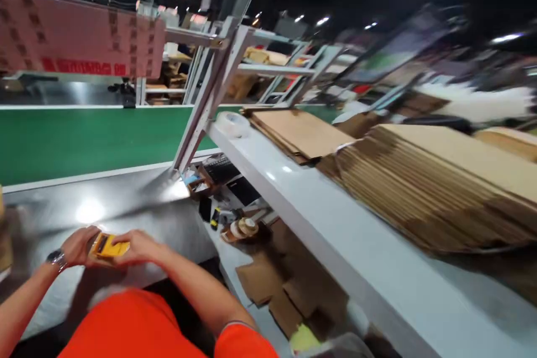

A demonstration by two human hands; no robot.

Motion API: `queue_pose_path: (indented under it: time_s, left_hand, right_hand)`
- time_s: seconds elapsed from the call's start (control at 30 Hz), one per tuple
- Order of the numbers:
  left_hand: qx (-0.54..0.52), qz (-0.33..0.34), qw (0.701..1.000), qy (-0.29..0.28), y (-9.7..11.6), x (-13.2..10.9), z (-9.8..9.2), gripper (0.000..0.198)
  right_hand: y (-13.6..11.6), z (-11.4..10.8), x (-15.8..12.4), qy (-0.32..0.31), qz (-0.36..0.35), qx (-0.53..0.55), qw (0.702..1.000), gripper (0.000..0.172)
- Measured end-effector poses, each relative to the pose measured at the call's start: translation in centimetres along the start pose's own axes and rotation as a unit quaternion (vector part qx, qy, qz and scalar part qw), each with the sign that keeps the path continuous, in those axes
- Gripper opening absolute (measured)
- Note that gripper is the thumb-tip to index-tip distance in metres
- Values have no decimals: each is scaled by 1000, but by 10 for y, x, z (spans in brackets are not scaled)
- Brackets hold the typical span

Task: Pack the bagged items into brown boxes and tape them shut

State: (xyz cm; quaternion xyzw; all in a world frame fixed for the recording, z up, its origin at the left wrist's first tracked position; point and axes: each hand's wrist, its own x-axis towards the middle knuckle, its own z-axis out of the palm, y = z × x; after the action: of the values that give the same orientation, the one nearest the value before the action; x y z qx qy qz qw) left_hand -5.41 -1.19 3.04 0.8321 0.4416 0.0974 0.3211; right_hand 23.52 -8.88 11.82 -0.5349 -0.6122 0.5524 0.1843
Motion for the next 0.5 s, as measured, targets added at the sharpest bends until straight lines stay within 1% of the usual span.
queue_pose_path:
  time_s: [0.03, 0.07, 0.1, 0.17, 0.2, 0.23, 0.27, 0.3, 0.37, 0.43, 0.47, 0.5]
  left_hand:
    - [10, 15, 1000, -22, 0, 0, -8, 70]
    - [18, 24, 999, -31, -2, 1, -13, 81]
    - [23, 21, 998, -50, -6, 2, -16, 87]
    - [15, 20, 999, -47, -16, 4, -13, 97]
    - [12, 25, 999, -41, -21, 5, -9, 99]
    - [10, 34, 999, -32, -25, 6, -5, 101]
    - [11, 43, 999, -26, -30, 6, 0, 102]
    - [15, 51, 998, -20, -33, 5, 4, 103]
    - [23, 62, 998, -14, -38, 4, 9, 104]
    - [29, 59, 998, -10, -40, 2, 11, 105]
    - [30, 51, 998, -5, -41, 1, 12, 105]
    - [29, 39, 999, 3, -41, -2, 12, 106]
  right_hand:
    - [3, -11, -15, -10, 18, 13, 1000, 52]
    - [8, -25, -31, 1, 32, 25, 999, 47]
    - [17, -40, -47, -12, 49, 27, 998, 45]
    - [37, -71, -70, 10, 88, 17, 996, 41]
    - [47, -83, -76, 7, 106, -6, 994, 38]
    - [55, -89, -77, 1, 119, -46, 992, 37]
    - [60, -90, -73, -14, 125, -96, 987, 37]
    - [63, -86, -65, -35, 121, -149, 981, 39]
    - [62, -67, -37, -82, 110, -230, 963, 44]
    - [58, -43, -5, -117, 120, -255, 952, 44]
    - [57, -33, 9, -122, 131, -259, 949, 43]
    - [57, -25, 20, -111, 142, -268, 946, 44]
